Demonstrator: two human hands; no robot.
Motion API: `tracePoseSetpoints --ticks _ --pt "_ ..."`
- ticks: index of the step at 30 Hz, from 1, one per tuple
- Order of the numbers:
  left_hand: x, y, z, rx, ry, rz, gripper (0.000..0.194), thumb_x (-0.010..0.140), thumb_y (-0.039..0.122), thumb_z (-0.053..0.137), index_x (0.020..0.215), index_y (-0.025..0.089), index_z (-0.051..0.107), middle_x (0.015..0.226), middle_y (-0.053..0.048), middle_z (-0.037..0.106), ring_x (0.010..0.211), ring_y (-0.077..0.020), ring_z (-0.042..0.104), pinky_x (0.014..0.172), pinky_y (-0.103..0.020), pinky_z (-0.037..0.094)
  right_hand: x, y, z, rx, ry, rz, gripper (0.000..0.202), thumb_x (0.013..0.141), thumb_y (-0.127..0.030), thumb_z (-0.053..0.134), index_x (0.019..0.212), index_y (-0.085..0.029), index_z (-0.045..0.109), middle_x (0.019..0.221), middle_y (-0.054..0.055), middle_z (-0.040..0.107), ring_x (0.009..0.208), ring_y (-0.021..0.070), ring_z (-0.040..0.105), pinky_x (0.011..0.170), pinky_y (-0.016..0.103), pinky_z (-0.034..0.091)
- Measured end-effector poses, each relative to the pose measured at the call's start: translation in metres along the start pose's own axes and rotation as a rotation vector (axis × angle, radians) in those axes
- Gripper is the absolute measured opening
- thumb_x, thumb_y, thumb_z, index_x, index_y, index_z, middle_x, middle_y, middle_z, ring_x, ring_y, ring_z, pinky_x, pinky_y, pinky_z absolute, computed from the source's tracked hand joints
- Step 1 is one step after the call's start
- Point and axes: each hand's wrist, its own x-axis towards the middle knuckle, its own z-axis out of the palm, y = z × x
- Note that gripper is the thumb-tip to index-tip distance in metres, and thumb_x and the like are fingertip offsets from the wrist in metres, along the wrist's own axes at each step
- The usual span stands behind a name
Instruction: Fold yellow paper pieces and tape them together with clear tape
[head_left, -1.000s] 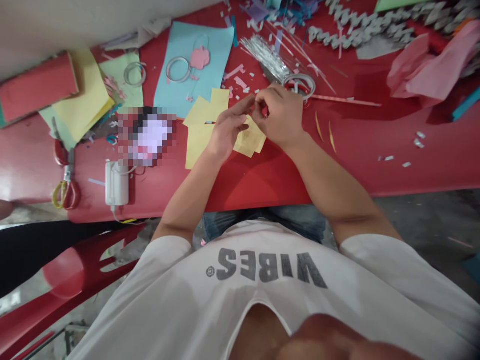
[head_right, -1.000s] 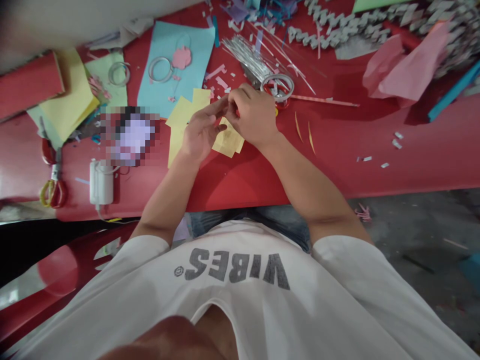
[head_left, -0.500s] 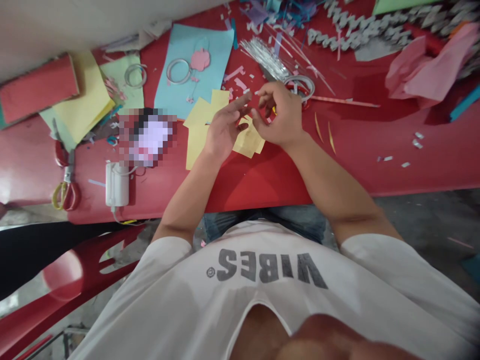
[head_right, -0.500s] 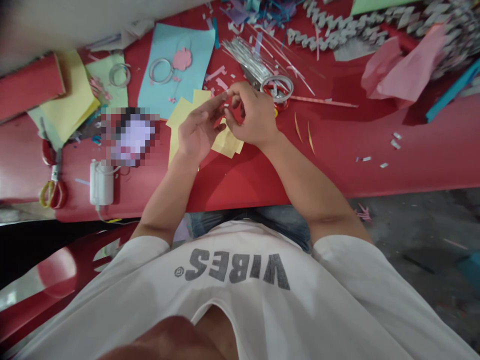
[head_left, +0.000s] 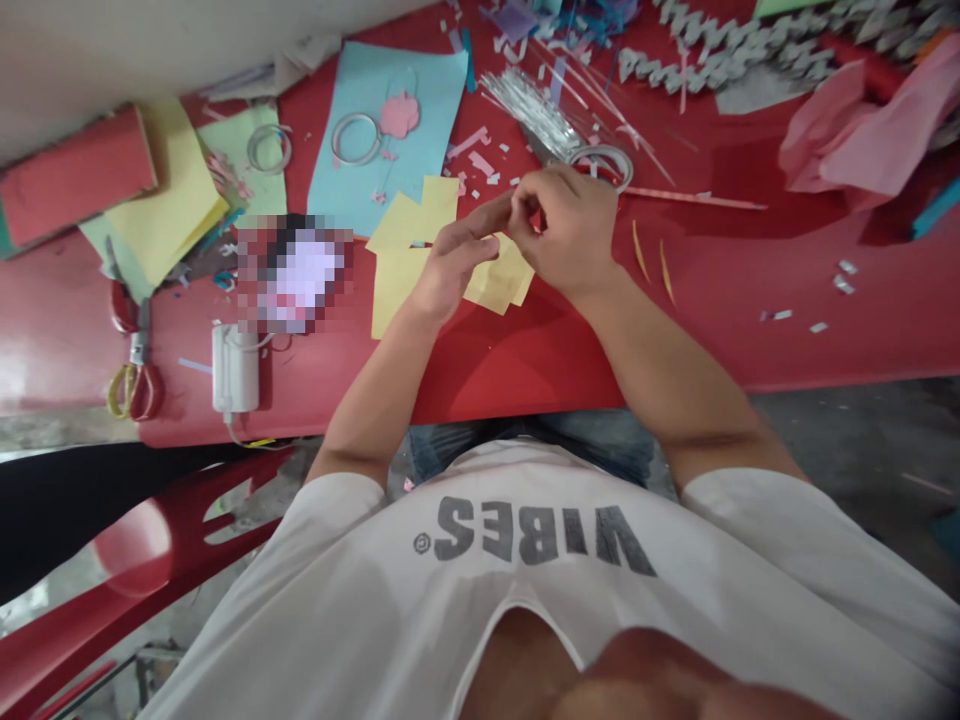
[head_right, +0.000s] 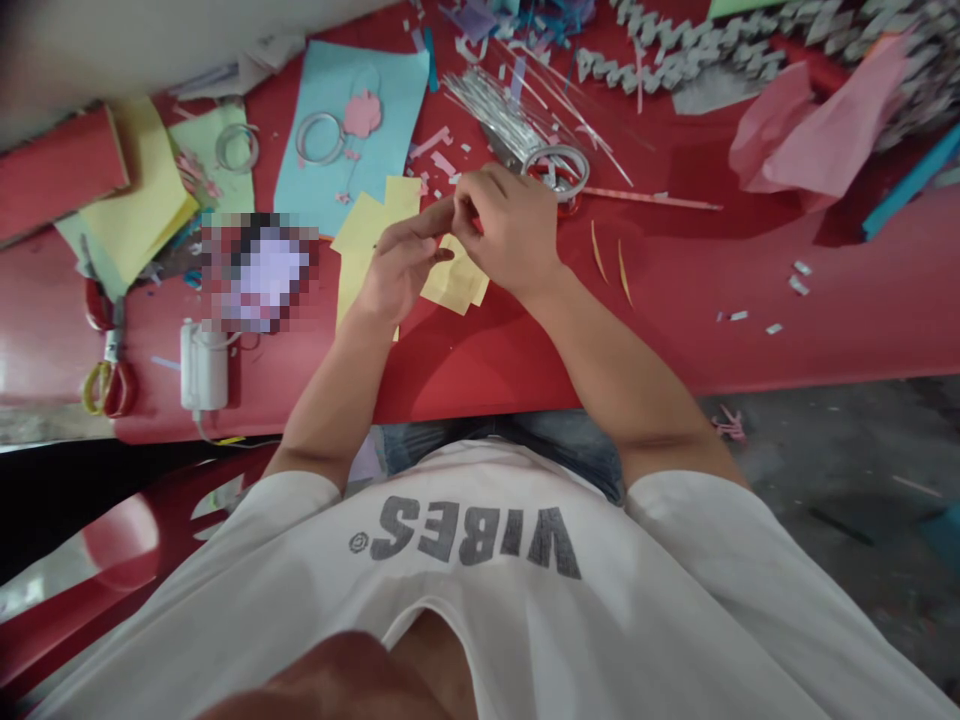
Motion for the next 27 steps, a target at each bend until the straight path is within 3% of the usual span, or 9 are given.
tracePoseSetpoints --ticks 3,7,17,21,27 --pt "0.001 -0.001 -0.009 0.01 0.014 -0.004 0.05 0.078 0.04 0.067 0.127 0.033 0.071 0.141 0.006 0.066 0.136 -0.0279 0.054 0.091 -0.034 0.052 0.001 -0.001 -0.005 0.081 0.035 0.04 0.004 0.097 -0.029 0.056 0.095 -0.027 0.058 0.088 0.003 0.065 0.082 0.024 0.063 0.076 0.039 0.048" --pt "0.0 0.003 -0.016 -0.016 0.042 0.017 0.05 0.082 0.045 0.061 0.129 0.03 0.07 0.148 0.001 0.06 0.14 -0.0294 0.052 0.093 -0.035 0.054 0.0 -0.002 -0.007 0.094 -0.026 0.041 0.012 0.102 -0.041 0.054 0.102 -0.03 0.06 0.093 0.004 0.069 0.08 0.0253 0.063 0.078 0.042 0.05" --pt "-0.001 0.007 -0.007 0.015 -0.02 -0.015 0.057 0.077 0.042 0.06 0.132 0.032 0.07 0.142 0.002 0.065 0.144 -0.0311 0.048 0.091 -0.036 0.055 -0.001 -0.001 0.005 0.15 -0.074 0.129 0.021 0.096 -0.057 0.056 0.096 -0.038 0.065 0.1 0.0 0.073 0.084 0.0264 0.058 0.082 0.05 0.046" --pt "-0.002 0.006 -0.006 0.012 -0.038 -0.016 0.057 0.078 0.038 0.062 0.134 0.028 0.067 0.137 0.0 0.068 0.142 -0.0302 0.05 0.094 -0.037 0.052 -0.002 -0.004 0.003 0.155 -0.129 0.145 0.018 0.097 -0.053 0.059 0.102 -0.037 0.065 0.103 0.002 0.072 0.091 0.0277 0.058 0.088 0.051 0.045" --pt "-0.006 0.011 -0.015 0.103 -0.02 -0.067 0.048 0.084 0.043 0.064 0.13 0.032 0.07 0.143 0.003 0.065 0.145 -0.0328 0.047 0.099 -0.041 0.05 -0.002 -0.01 0.005 0.11 -0.12 0.145 0.01 0.093 -0.043 0.063 0.09 -0.033 0.064 0.095 0.003 0.071 0.085 0.0288 0.061 0.081 0.05 0.046"
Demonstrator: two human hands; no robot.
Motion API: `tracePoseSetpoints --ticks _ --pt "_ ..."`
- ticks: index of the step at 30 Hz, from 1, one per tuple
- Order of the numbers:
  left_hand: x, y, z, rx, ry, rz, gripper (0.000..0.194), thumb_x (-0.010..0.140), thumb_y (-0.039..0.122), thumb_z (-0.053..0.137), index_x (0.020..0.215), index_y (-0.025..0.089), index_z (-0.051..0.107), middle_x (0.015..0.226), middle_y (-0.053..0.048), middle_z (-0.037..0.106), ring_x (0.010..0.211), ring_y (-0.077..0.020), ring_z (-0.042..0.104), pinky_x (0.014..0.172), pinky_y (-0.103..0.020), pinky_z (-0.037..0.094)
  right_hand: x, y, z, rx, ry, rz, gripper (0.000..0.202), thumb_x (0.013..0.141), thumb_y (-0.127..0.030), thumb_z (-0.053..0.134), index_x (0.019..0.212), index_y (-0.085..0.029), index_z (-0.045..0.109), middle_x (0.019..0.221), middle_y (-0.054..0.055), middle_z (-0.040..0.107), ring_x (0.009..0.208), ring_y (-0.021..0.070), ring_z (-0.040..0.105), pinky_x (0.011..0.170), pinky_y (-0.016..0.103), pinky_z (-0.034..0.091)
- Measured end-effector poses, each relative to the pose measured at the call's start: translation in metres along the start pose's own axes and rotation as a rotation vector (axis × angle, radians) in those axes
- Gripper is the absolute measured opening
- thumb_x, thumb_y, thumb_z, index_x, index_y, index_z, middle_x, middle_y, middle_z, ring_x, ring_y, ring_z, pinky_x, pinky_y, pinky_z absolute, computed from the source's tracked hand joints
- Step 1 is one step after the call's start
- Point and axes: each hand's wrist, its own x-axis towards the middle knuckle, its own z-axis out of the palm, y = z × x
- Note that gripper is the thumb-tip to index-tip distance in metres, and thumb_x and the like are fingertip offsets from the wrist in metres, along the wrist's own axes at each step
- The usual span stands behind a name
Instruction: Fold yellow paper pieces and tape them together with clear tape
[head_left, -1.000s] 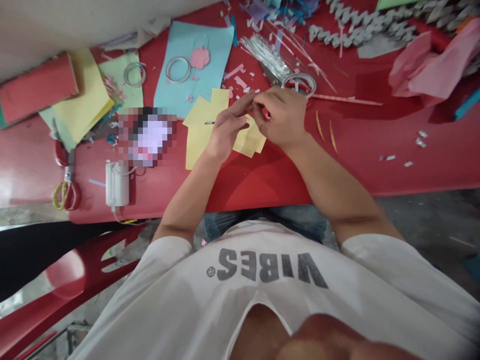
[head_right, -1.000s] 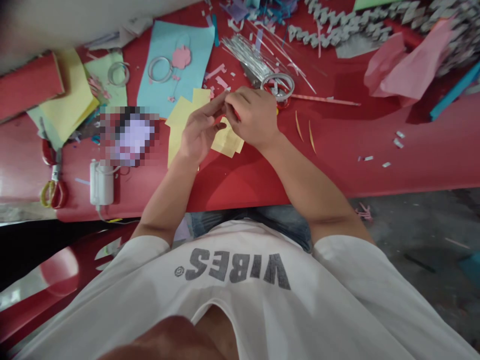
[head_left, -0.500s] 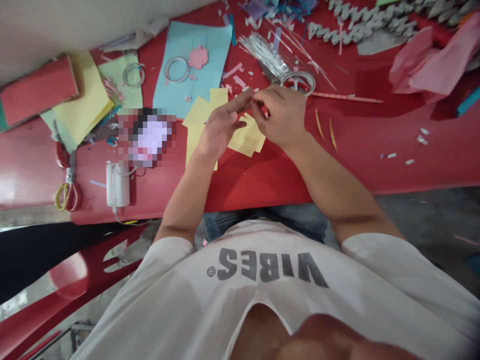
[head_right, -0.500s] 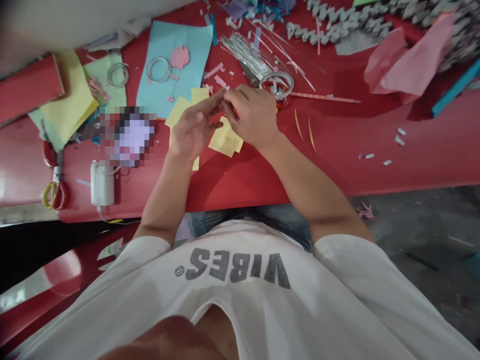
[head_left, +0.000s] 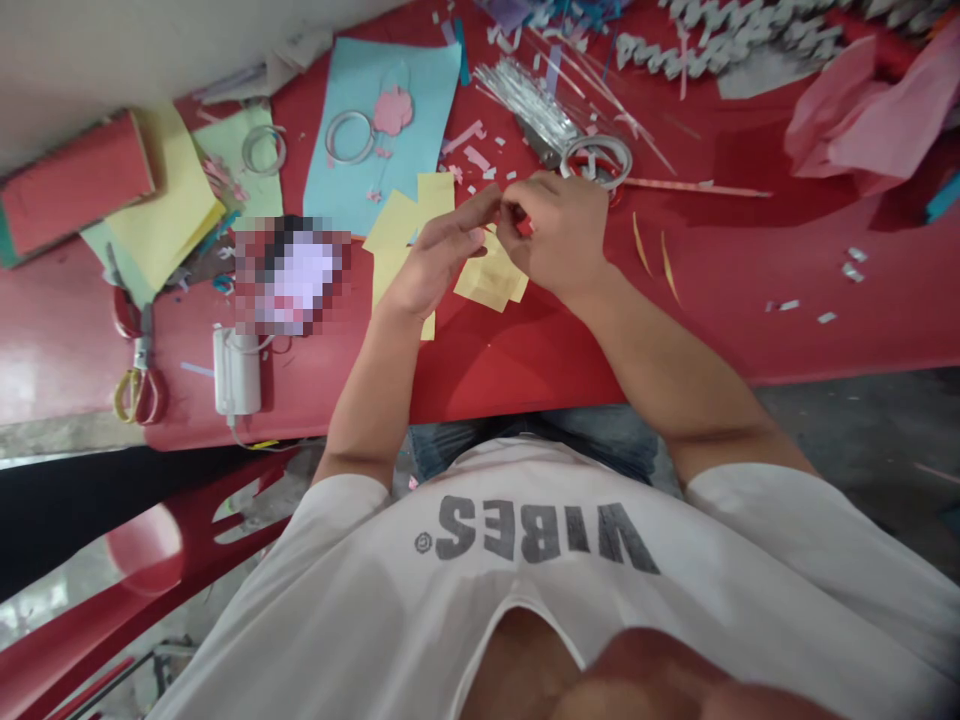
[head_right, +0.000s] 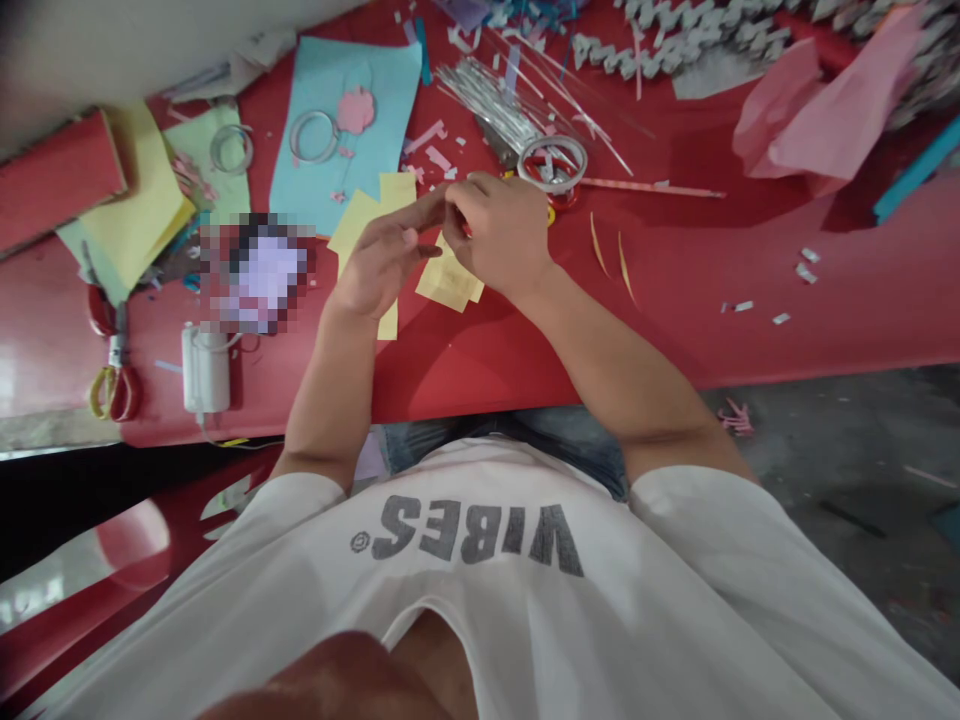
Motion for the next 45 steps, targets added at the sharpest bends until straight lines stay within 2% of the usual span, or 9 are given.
tracePoseSetpoints --ticks 6,11,15,19,25,29,32,39,45 --pt "-0.002 0.009 -0.01 0.077 0.034 0.007 0.038 0.095 0.048 0.055 0.121 0.029 0.077 0.141 -0.002 0.065 0.14 -0.0312 0.054 0.099 -0.041 0.052 -0.002 -0.009 -0.002 0.198 0.041 0.02 0.017 0.094 -0.047 0.066 0.087 -0.032 0.061 0.09 0.0 0.072 0.084 0.0249 0.063 0.079 0.045 0.052" --pt "0.001 0.007 -0.012 0.085 0.036 0.011 0.035 0.093 0.05 0.056 0.116 0.033 0.077 0.127 0.002 0.074 0.138 -0.0339 0.052 0.1 -0.044 0.05 0.0 -0.013 -0.004 0.337 0.073 0.06 0.019 0.098 -0.043 0.061 0.085 -0.029 0.057 0.081 0.0 0.066 0.071 0.0205 0.061 0.07 0.039 0.052" --pt "0.001 0.007 -0.011 0.067 0.045 0.035 0.035 0.095 0.048 0.057 0.116 0.028 0.076 0.141 0.005 0.067 0.138 -0.033 0.051 0.102 -0.044 0.049 0.005 -0.01 -0.004 0.462 0.099 0.071 0.022 0.096 -0.043 0.064 0.08 -0.029 0.058 0.076 -0.002 0.065 0.064 0.0168 0.056 0.062 0.035 0.05" --pt "0.0 0.007 -0.01 0.073 0.053 0.033 0.036 0.095 0.048 0.057 0.115 0.026 0.077 0.144 0.001 0.064 0.137 -0.0349 0.053 0.103 -0.047 0.049 0.009 -0.006 -0.003 0.568 0.086 0.069 0.03 0.091 -0.049 0.07 0.075 -0.027 0.059 0.07 -0.002 0.063 0.06 0.015 0.053 0.057 0.034 0.045" --pt "0.003 0.003 -0.011 0.087 0.097 0.019 0.025 0.089 0.049 0.061 0.1 0.033 0.078 0.139 0.004 0.066 0.132 -0.0342 0.058 0.097 -0.045 0.053 0.011 -0.003 -0.002 0.556 0.046 0.128 0.047 0.081 -0.07 0.074 0.075 -0.03 0.05 0.069 -0.001 0.062 0.058 0.0196 0.053 0.052 0.037 0.044" --pt "0.003 0.002 -0.01 0.057 0.14 0.025 0.025 0.089 0.05 0.062 0.088 0.029 0.074 0.139 0.002 0.066 0.134 -0.0328 0.056 0.099 -0.044 0.053 0.013 0.002 0.001 0.595 -0.006 0.146 0.058 0.072 -0.078 0.079 0.075 -0.03 0.047 0.068 -0.002 0.06 0.059 0.0196 0.053 0.053 0.037 0.045" --pt "0.003 0.002 -0.009 -0.037 0.149 0.039 0.028 0.092 0.051 0.059 0.084 0.025 0.067 0.139 0.0 0.066 0.134 -0.0327 0.056 0.1 -0.044 0.052 0.013 0.002 0.001 0.655 -0.074 0.119 0.057 0.074 -0.08 0.077 0.073 -0.029 0.05 0.071 -0.001 0.061 0.061 0.02 0.056 0.054 0.037 0.047" --pt "0.007 -0.002 -0.017 -0.091 0.045 0.003 0.046 0.093 0.068 0.048 0.111 0.032 0.071 0.141 0.011 0.065 0.145 -0.0387 0.042 0.107 -0.052 0.05 0.004 -0.005 -0.014 0.348 0.022 0.049 0.026 0.094 -0.059 0.067 0.096 -0.033 0.065 0.094 0.002 0.071 0.077 0.025 0.065 0.077 0.045 0.059" --pt "0.001 0.01 -0.005 -0.12 0.088 -0.044 0.06 0.098 0.07 0.037 0.113 0.027 0.075 0.128 -0.001 0.071 0.137 -0.0358 0.054 0.105 -0.05 0.052 -0.001 0.0 -0.009 0.175 0.008 -0.056 0.024 0.1 -0.048 0.062 0.12 -0.035 0.065 0.115 0.004 0.071 0.084 0.0248 0.07 0.089 0.045 0.058"
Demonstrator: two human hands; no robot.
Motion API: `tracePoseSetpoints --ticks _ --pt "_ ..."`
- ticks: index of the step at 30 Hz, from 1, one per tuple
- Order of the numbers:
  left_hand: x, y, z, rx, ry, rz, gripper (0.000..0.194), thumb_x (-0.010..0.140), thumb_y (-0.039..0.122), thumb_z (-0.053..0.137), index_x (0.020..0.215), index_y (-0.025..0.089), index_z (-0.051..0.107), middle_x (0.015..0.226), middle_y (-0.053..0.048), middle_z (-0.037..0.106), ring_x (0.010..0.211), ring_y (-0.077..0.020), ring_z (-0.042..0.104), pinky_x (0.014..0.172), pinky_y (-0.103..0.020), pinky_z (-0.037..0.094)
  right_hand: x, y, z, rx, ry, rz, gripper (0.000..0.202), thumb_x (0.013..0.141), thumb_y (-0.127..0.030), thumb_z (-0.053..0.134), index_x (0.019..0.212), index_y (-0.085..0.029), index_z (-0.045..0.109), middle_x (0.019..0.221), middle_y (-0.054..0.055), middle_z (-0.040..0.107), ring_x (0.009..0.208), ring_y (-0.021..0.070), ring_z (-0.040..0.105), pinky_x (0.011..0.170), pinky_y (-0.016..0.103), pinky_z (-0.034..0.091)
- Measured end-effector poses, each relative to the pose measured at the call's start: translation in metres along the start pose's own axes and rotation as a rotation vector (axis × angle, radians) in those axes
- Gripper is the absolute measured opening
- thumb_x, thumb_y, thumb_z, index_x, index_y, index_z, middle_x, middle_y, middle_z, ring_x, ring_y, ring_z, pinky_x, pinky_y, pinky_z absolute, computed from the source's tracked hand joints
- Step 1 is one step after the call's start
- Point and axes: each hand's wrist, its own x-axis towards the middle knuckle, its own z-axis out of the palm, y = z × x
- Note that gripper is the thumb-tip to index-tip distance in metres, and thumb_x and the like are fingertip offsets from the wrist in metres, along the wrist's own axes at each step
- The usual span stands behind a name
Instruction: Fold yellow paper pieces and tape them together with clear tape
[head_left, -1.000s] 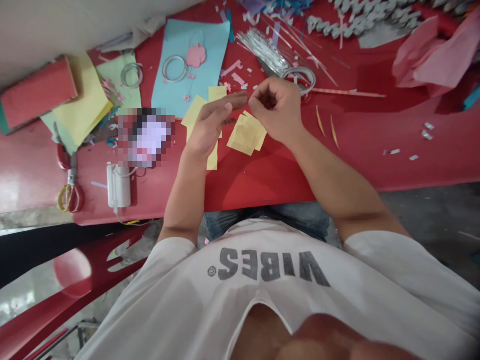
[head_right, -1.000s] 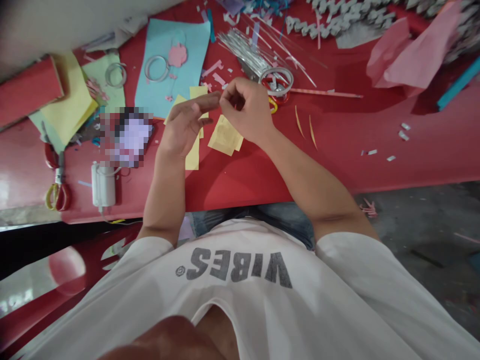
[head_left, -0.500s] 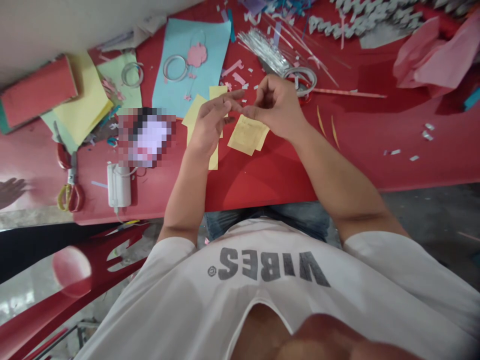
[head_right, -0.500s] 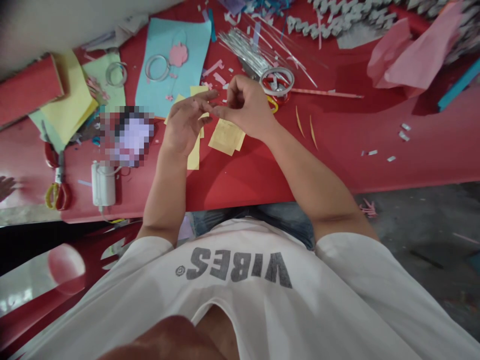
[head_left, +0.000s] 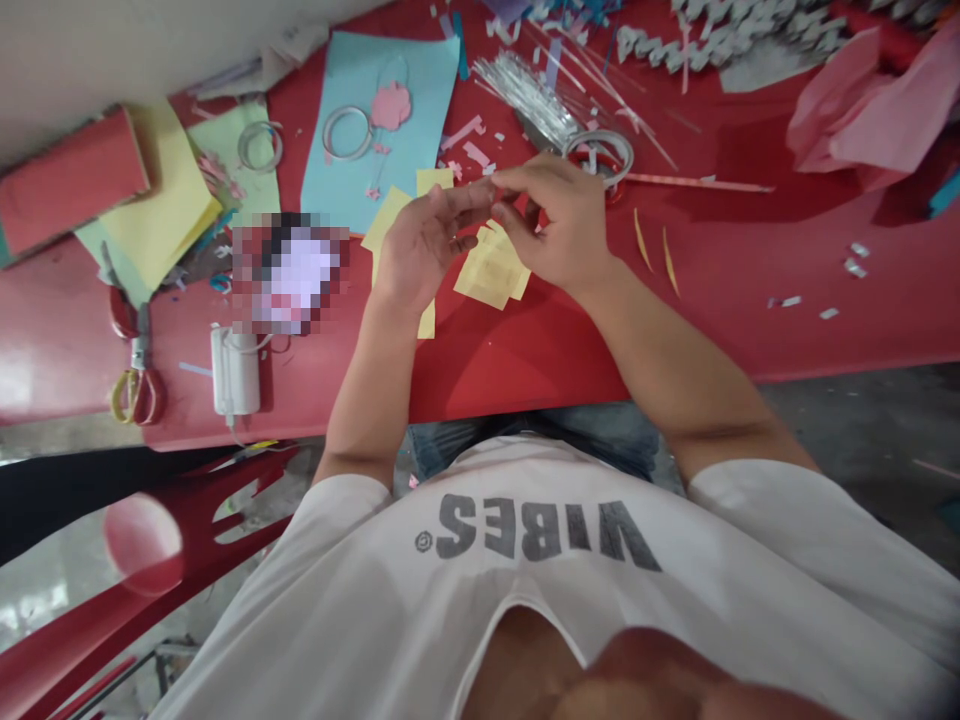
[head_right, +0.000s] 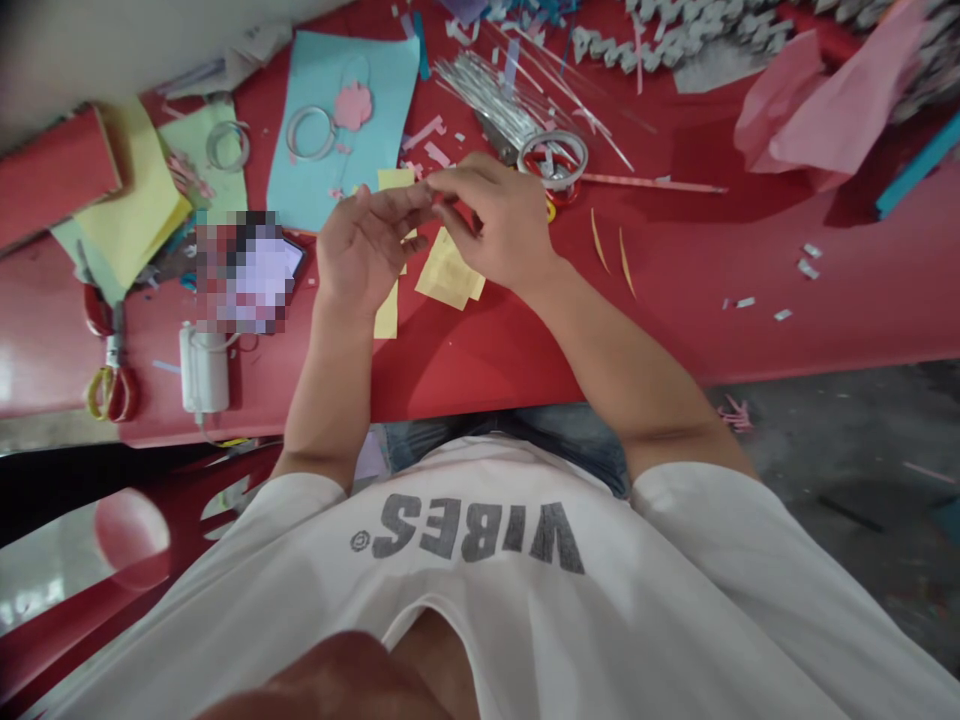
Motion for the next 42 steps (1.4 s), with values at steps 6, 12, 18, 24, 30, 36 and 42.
tracePoseSetpoints --ticks 6,12,18,24,30,36,42 --pt "-0.006 0.005 0.013 0.004 0.068 0.014 0.046 0.101 0.048 0.037 0.107 0.026 0.076 0.128 -0.002 0.071 0.131 -0.0305 0.06 0.096 -0.041 0.054 -0.004 0.0 0.004 -0.052 0.047 0.002 0.017 0.1 -0.048 0.062 0.112 -0.036 0.064 0.102 0.0 0.073 0.075 0.0231 0.068 0.081 0.043 0.06" --pt "-0.005 0.003 0.01 0.026 0.018 0.001 0.044 0.1 0.051 0.04 0.114 0.029 0.076 0.132 0.0 0.069 0.135 -0.0301 0.057 0.097 -0.038 0.053 -0.007 0.001 0.008 -0.146 0.076 -0.035 0.014 0.102 -0.043 0.057 0.097 -0.031 0.064 0.091 0.002 0.071 0.083 0.0268 0.07 0.072 0.042 0.058" --pt "-0.005 0.003 0.012 0.045 -0.041 0.004 0.046 0.096 0.053 0.042 0.117 0.031 0.076 0.132 0.0 0.069 0.133 -0.0298 0.058 0.098 -0.042 0.055 -0.001 0.002 0.007 -0.245 0.058 -0.001 0.007 0.095 -0.037 0.063 0.094 -0.03 0.061 0.093 0.003 0.072 0.087 0.0294 0.069 0.075 0.044 0.057" --pt "-0.003 -0.002 0.012 0.204 0.027 0.011 0.045 0.096 0.059 0.04 0.11 0.035 0.075 0.118 -0.003 0.074 0.134 -0.0319 0.059 0.098 -0.045 0.058 0.0 -0.004 0.001 -0.167 0.044 0.023 0.01 0.089 -0.024 0.063 0.092 -0.029 0.054 0.092 0.002 0.068 0.086 0.0279 0.068 0.08 0.044 0.054" --pt "0.002 -0.007 0.003 0.202 0.048 0.034 0.042 0.096 0.056 0.042 0.113 0.034 0.074 0.132 0.002 0.07 0.128 -0.0292 0.063 0.09 -0.042 0.058 0.002 -0.004 -0.001 -0.086 0.097 0.05 0.012 0.091 -0.026 0.062 0.092 -0.029 0.05 0.084 0.001 0.063 0.082 0.0257 0.065 0.077 0.042 0.052" --pt "0.01 -0.02 -0.027 0.528 0.244 0.14 0.03 0.092 0.054 0.066 0.1 0.026 0.071 0.105 -0.004 0.071 0.092 -0.0215 0.064 0.084 -0.042 0.051 0.01 0.005 -0.007 0.076 0.214 0.096 0.013 0.103 -0.036 0.053 0.091 -0.033 0.055 0.078 -0.002 0.06 0.068 0.0187 0.055 0.068 0.037 0.051" --pt "0.001 -0.033 -0.018 1.219 0.211 0.039 0.048 0.07 0.041 0.093 0.106 0.026 0.065 0.121 -0.01 0.06 0.118 -0.0372 0.056 0.104 -0.057 0.045 0.01 0.017 0.002 0.229 0.186 0.14 0.015 0.106 -0.037 0.052 0.101 -0.033 0.065 0.082 -0.004 0.068 0.07 0.0184 0.065 0.063 0.036 0.053"
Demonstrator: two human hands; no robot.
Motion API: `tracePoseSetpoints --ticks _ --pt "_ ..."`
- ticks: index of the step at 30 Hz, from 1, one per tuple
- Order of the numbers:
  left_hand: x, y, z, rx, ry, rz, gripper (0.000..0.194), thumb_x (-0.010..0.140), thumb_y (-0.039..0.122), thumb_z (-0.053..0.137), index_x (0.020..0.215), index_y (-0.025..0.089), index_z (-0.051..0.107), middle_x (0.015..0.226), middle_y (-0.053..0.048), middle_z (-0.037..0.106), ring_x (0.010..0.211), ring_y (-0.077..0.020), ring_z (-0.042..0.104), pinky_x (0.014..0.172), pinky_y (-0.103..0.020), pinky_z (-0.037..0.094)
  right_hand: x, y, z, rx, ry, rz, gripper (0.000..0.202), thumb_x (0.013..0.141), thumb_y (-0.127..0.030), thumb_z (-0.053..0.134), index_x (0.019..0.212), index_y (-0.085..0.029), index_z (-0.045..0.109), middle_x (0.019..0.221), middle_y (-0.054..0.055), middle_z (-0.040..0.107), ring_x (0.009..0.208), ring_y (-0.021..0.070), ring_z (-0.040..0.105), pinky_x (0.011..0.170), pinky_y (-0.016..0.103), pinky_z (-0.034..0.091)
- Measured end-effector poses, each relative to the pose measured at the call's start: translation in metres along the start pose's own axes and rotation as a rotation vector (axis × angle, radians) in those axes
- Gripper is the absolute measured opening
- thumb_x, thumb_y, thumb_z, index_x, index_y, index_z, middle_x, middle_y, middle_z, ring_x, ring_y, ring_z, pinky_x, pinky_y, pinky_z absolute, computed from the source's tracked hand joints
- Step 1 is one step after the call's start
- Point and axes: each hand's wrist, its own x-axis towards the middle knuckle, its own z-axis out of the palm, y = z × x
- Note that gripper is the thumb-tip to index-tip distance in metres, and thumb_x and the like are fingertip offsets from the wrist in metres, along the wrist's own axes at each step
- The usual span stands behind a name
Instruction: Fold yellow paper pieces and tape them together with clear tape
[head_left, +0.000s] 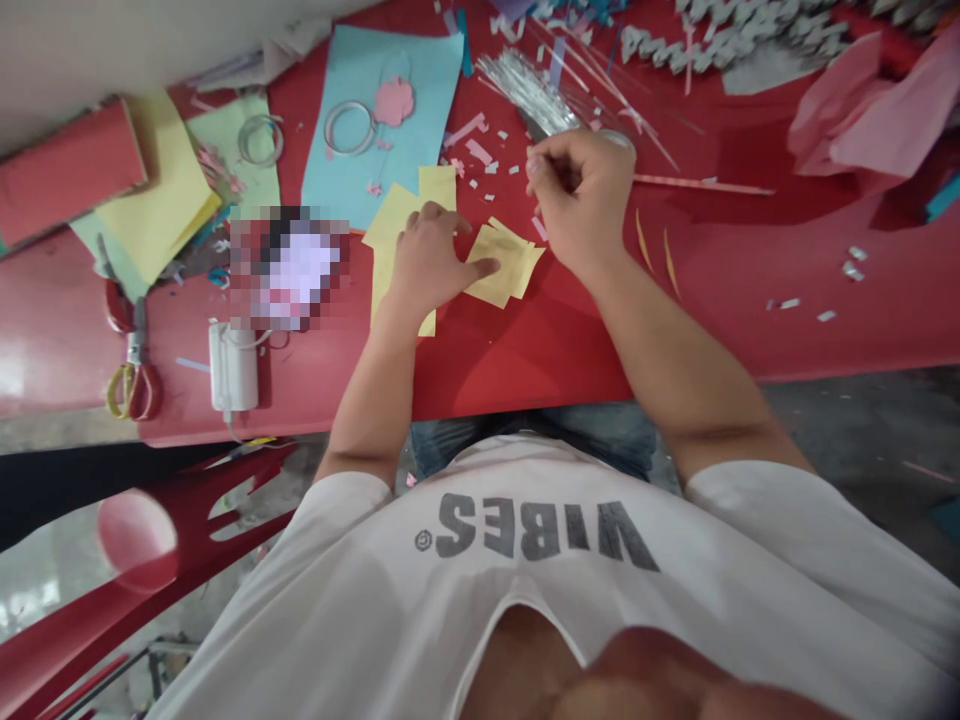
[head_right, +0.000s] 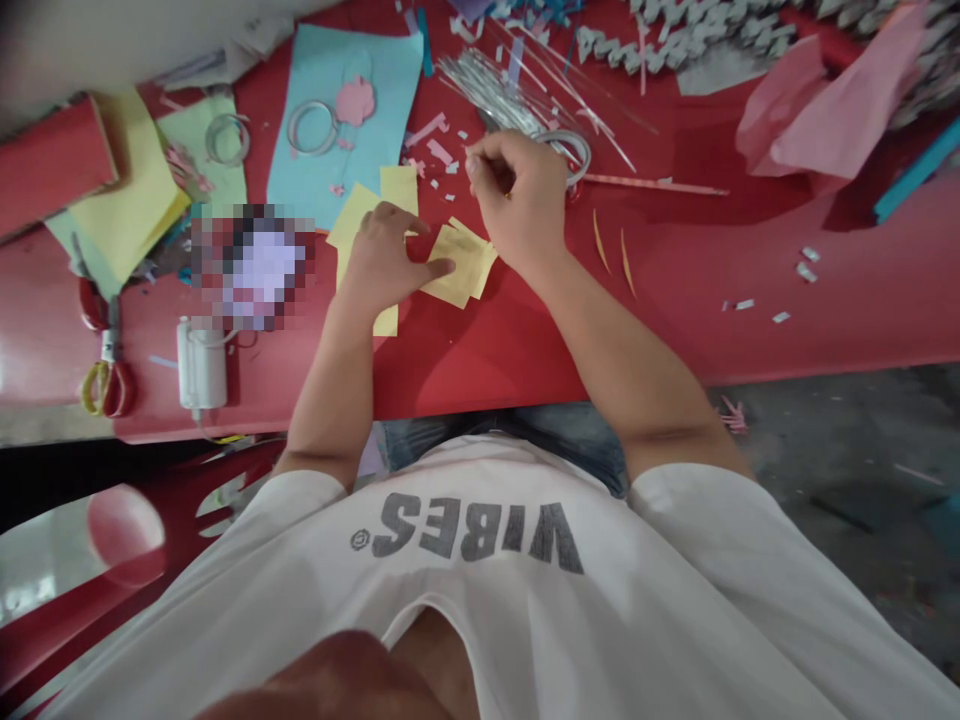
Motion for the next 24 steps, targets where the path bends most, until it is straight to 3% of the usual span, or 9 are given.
tracePoseSetpoints --ticks 3,7,15,20,24 --pt "-0.002 0.006 0.007 0.111 -0.054 -0.033 0.058 0.065 0.038 0.097 0.109 0.024 0.061 0.128 -0.013 0.054 0.13 -0.0433 0.047 0.111 -0.063 0.04 0.0 0.006 0.002 -0.011 -0.019 -0.026 0.013 0.103 -0.031 0.056 0.115 -0.034 0.061 0.088 -0.003 0.07 0.076 0.0211 0.068 0.07 0.039 0.056" --pt "0.001 0.007 0.01 0.078 -0.108 -0.025 0.054 0.066 0.037 0.096 0.104 0.024 0.06 0.129 -0.012 0.051 0.133 -0.0442 0.043 0.111 -0.064 0.04 -0.003 0.011 0.005 -0.104 -0.133 0.041 0.046 0.093 -0.034 0.072 0.133 -0.037 0.05 0.099 0.0 0.072 0.089 0.0263 0.07 0.08 0.043 0.058" --pt "0.004 0.004 0.011 -0.042 -0.153 0.015 0.047 0.068 0.032 0.092 0.099 0.026 0.057 0.129 -0.011 0.051 0.136 -0.0484 0.037 0.112 -0.073 0.032 -0.007 0.008 0.004 -0.156 -0.372 0.059 0.07 0.089 -0.027 0.072 0.149 -0.038 0.036 0.105 0.002 0.074 0.101 0.0317 0.071 0.095 0.054 0.056" --pt "0.005 0.005 0.01 -0.062 -0.115 0.046 0.027 0.075 0.022 0.08 0.091 0.026 0.059 0.118 -0.011 0.058 0.128 -0.0446 0.046 0.11 -0.069 0.031 -0.008 0.011 0.004 -0.097 -0.461 0.037 0.078 0.083 -0.024 0.074 0.15 -0.037 0.037 0.104 0.002 0.075 0.098 0.0308 0.072 0.093 0.051 0.057" --pt "0.007 0.002 0.009 -0.126 -0.1 0.06 0.016 0.079 0.018 0.071 0.087 0.026 0.059 0.097 -0.007 0.064 0.109 -0.0372 0.059 0.111 -0.065 0.029 -0.008 0.016 0.006 -0.038 -0.444 0.055 0.083 0.079 -0.021 0.073 0.151 -0.038 0.035 0.097 -0.001 0.075 0.09 0.0292 0.072 0.089 0.049 0.059"
